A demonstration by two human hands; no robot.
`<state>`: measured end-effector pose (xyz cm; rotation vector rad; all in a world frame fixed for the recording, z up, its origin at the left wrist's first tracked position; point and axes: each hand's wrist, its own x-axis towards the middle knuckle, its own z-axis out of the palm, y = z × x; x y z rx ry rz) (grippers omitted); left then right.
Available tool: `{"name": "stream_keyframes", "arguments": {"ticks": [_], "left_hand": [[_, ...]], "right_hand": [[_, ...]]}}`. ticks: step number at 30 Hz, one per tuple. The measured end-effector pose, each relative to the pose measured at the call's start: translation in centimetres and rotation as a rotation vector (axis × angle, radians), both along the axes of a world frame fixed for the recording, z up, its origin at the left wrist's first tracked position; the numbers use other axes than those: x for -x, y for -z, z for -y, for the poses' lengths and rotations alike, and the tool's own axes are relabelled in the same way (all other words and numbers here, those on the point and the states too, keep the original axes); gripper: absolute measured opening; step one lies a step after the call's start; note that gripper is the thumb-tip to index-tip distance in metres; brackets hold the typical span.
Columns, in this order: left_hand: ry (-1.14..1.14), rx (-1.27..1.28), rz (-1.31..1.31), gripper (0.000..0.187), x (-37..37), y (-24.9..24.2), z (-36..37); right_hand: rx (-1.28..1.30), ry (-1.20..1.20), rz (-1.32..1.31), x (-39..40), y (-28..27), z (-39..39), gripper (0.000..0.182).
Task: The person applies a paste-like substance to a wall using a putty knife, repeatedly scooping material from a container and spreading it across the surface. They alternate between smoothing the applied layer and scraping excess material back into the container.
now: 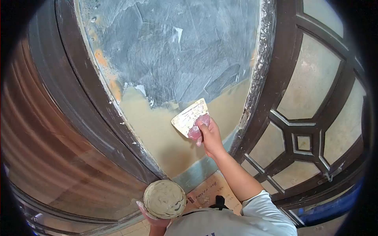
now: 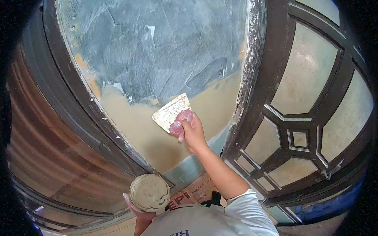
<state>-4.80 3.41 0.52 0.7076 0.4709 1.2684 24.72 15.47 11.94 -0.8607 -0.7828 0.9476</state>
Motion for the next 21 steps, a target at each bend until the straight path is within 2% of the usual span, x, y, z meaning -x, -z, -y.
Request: {"name": "stream_keyframes", "arguments": {"ticks": [5,8,11,13,15,17,20,21], "left_hand": [[-0.016,0.072,0.027,0.083,0.2,-0.2,0.5],[-0.042,-0.069,-0.102,0.083,0.3,0.2,0.4],[-0.094,-0.197,-0.254,0.078,0.6,1.1,0.4],[-0.056,0.033,0.052,0.073,0.3,0.9,0.5],[-0.026,0.028,0.081,0.073,-0.1,0.1,0.4],[0.025,0.022,0.138,0.075,-0.5,-1.0,0.3],[0.074,0.030,0.189,0.076,-0.4,-0.3,0.5],[-0.005,-0.001,-0.091,0.082,-0.2,1.7,0.2]], "right_hand": [[0.001,-0.008,-0.011,-0.1,0.5,-0.7,0.021],[0.025,-0.021,-0.033,-0.4,3.9,-0.8,0.020],[0.218,-0.003,-0.090,-0.5,11.5,-0.2,0.019],[0.367,-0.024,-0.109,-0.3,18.6,1.5,0.019],[0.500,-0.022,-0.131,0.8,22.4,4.7,0.018],[0.526,-0.003,-0.147,1.5,21.8,5.9,0.017],[0.308,0.022,-0.179,2.3,17.6,5.4,0.017],[0.241,-0.021,-0.152,2.4,14.8,5.0,0.020]]}}
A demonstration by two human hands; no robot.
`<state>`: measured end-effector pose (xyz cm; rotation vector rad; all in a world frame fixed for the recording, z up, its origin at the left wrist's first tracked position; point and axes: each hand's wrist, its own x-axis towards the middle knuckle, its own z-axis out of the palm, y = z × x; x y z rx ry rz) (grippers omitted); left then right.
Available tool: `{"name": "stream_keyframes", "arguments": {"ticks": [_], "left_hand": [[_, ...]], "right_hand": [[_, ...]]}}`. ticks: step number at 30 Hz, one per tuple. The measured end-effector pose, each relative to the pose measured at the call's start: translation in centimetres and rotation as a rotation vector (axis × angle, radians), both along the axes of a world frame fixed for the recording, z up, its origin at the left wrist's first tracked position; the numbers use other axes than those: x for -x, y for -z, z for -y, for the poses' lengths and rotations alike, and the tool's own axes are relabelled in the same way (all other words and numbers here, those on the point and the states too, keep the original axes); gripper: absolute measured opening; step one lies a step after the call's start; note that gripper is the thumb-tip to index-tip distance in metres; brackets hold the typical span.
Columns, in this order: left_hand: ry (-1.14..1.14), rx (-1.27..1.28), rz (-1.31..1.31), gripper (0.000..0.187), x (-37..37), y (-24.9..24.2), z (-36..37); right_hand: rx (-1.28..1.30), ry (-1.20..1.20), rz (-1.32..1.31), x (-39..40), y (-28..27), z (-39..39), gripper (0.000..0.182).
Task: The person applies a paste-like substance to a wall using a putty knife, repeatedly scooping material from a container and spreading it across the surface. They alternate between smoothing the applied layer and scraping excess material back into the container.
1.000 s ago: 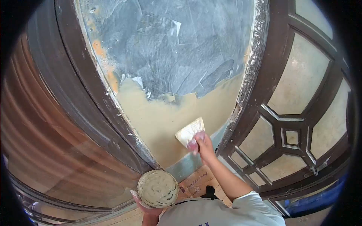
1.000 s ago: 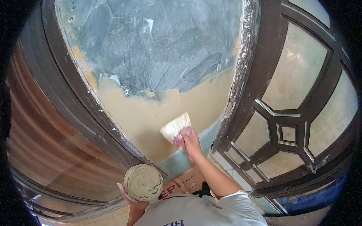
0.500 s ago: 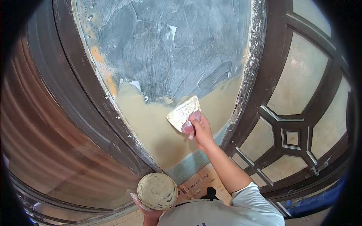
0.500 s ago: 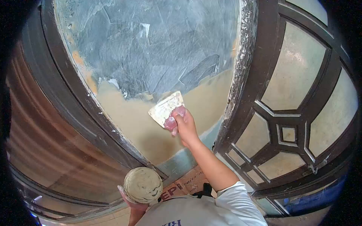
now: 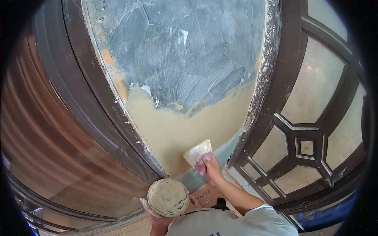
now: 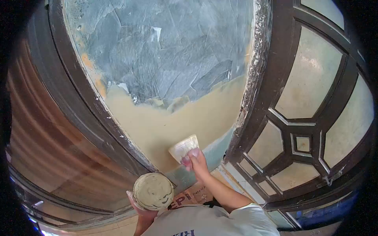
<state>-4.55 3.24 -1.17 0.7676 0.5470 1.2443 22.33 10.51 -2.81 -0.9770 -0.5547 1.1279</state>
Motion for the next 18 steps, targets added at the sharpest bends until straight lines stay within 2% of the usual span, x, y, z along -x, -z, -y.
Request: {"name": "stream_keyframes", "arguments": {"ticks": [1,2,4,7,10,14,17,18], "left_hand": [[-0.075,-0.036,-0.280,0.089,0.1,1.1,-0.1],[-0.072,-0.037,-0.280,0.089,-0.5,-0.2,0.0],[0.038,0.143,0.184,0.089,-2.0,-3.8,0.4],[0.106,0.094,0.203,0.089,-1.3,-3.9,0.8],[0.067,0.085,0.130,0.089,-1.1,-3.5,1.0],[0.056,0.171,0.236,0.090,-0.9,-3.7,1.3],[0.063,0.153,0.217,0.089,-0.5,-3.9,1.7],[0.071,0.168,0.286,0.088,-0.6,-4.5,1.8]], "right_hand": [[-0.071,-0.039,0.022,0.1,-3.2,-0.3,0.024],[-0.090,-0.071,0.060,0.2,-5.6,-0.8,0.024],[-0.111,-0.102,0.098,0.7,-9.4,-1.8,0.023],[-0.238,-0.146,0.084,2.2,-13.5,-3.0,0.021],[-0.375,-0.144,0.026,3.3,-16.1,-3.7,0.018],[-0.392,-0.125,0.005,3.9,-16.5,-4.8,0.021],[-0.351,-0.127,0.055,3.0,-11.8,-6.0,0.021],[-0.246,-0.113,0.128,2.5,-9.3,-5.9,0.022]]}}
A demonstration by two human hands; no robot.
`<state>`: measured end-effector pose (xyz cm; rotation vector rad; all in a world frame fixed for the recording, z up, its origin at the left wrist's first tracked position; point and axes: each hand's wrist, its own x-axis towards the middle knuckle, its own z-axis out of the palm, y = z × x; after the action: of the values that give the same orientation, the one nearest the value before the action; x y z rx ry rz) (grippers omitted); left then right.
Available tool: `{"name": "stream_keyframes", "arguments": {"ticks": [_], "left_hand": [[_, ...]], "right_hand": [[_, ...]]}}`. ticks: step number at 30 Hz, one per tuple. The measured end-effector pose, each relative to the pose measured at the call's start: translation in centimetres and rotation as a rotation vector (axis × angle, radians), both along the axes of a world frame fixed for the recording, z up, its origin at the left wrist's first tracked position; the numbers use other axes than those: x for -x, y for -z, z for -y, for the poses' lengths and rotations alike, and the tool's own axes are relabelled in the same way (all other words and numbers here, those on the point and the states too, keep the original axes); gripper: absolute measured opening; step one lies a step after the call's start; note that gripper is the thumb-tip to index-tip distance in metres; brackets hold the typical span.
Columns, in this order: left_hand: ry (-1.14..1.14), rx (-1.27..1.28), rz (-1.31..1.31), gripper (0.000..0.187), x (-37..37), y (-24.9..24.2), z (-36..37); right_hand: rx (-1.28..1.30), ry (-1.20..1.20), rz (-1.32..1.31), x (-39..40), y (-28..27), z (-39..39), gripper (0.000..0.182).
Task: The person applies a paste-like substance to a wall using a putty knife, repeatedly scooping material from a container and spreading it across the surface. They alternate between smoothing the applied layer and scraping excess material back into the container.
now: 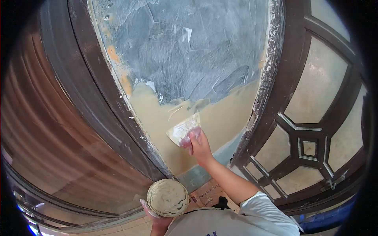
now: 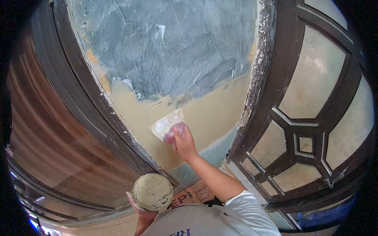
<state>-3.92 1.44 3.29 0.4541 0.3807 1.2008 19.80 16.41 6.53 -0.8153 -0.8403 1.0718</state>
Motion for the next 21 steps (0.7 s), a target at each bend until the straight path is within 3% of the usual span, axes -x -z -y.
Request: {"name": "stream_keyframes", "arguments": {"ticks": [1,5,7,8,10,13,15,17,19,21], "left_hand": [[0.003,0.016,0.070,0.087,0.0,-0.3,0.1],[0.019,-0.039,0.096,0.086,0.5,0.4,-0.1],[-0.128,-0.150,-0.224,0.085,0.6,1.5,-0.4],[-0.129,-0.144,-0.225,0.085,0.7,2.0,-0.5],[-0.072,-0.001,-0.073,0.086,0.5,2.0,-0.8],[-0.047,-0.093,-0.202,0.087,-0.3,1.6,-1.1],[-0.013,-0.066,-0.140,0.086,-0.6,1.3,-1.4],[0.016,-0.035,-0.079,0.085,-0.6,1.3,-1.4],[0.010,-0.194,-0.170,0.082,-0.3,1.7,-1.3],[-0.013,-0.230,-0.241,0.081,0.3,2.5,-1.2]], "right_hand": [[0.099,0.030,0.077,-0.4,2.6,0.3,0.022],[0.282,0.062,-0.024,-0.6,13.4,4.7,0.021],[0.230,0.063,-0.022,-0.8,12.4,4.7,0.020],[0.188,0.069,-0.026,-0.8,12.2,5.1,0.020],[0.081,0.076,-0.029,-0.6,6.0,4.4,0.021],[-0.015,-0.013,-0.070,-0.5,-2.2,2.9,0.020],[-0.099,-0.004,-0.083,0.6,-5.4,1.8,0.020],[-0.179,0.001,-0.097,1.6,-7.2,1.2,0.020],[-0.144,-0.007,-0.116,2.2,-7.9,0.9,0.019],[-0.083,-0.017,-0.130,2.1,-5.1,0.9,0.018]]}}
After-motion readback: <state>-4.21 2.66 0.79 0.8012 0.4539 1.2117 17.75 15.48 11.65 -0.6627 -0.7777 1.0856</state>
